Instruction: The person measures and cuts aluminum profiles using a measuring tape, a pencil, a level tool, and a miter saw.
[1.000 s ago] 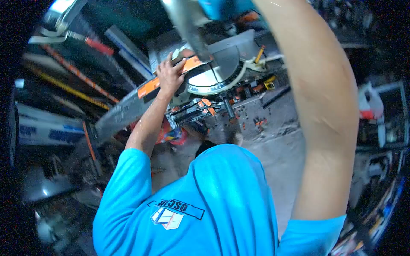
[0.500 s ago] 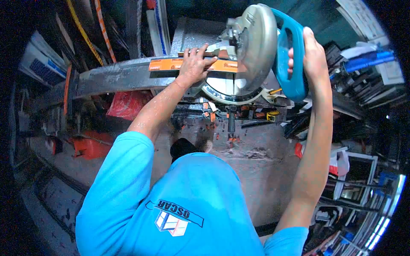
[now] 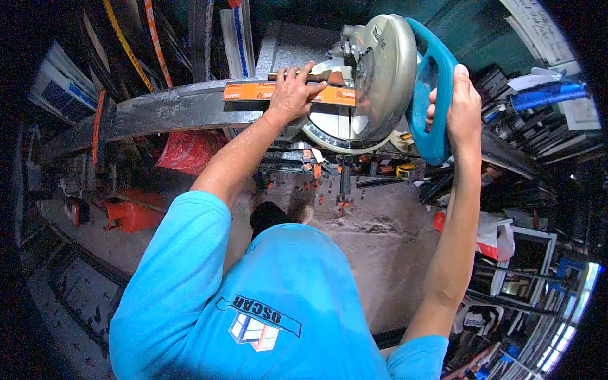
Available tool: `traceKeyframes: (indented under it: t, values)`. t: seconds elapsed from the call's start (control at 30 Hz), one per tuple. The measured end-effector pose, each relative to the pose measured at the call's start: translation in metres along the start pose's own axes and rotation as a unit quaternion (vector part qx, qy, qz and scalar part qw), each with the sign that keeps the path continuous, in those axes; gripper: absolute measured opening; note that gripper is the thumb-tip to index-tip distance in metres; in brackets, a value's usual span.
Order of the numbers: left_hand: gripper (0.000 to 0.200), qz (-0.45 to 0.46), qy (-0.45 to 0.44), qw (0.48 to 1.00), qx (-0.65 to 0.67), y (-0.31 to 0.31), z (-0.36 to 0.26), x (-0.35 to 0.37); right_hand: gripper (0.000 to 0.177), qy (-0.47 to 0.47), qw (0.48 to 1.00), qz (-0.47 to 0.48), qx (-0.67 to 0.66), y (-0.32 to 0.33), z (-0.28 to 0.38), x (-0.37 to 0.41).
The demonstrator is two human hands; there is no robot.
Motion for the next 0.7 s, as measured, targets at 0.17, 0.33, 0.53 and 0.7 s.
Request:
traceKeyframes:
  t: [0.17, 0.33, 0.53, 0.7]
  values:
    - [0.06, -0.006, 0.0, 1.0, 0.002, -0.0029, 0.001, -0.0002, 0.059, 0.0, 1.0, -0.013, -0.006, -0.0003, -0.0018, 0.0026]
    - [0.061, -0.01, 0.003, 1.0, 0.001, -0.0025, 0.0002, -0.0001, 0.057, 0.005, 1.0, -0.02, -0.019, -0.0008, -0.0008, 0.0056]
    - [0.061, 0.001, 0.005, 1.0, -0.002, -0.0006, -0.0004, -0.0011, 0.056, 0.019, 1.0, -0.018, -0.016, 0.001, -0.0021, 0.0027]
    - [0.062, -0.01, 0.001, 1.0, -0.007, -0.0021, -0.0002, -0.0008, 0.056, 0.037, 0.999, -0.014, -0.02, 0.001, -0.003, 0.0012]
Point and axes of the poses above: each hand's wrist, its own x-axis away from the middle knuckle, its own y-axis out of the back of the hand, z = x × y, the point moved 8 cm from there along -x, towards the middle knuckle, and after that the axes turned 11 degrees about -y, right-handed, at the moved point
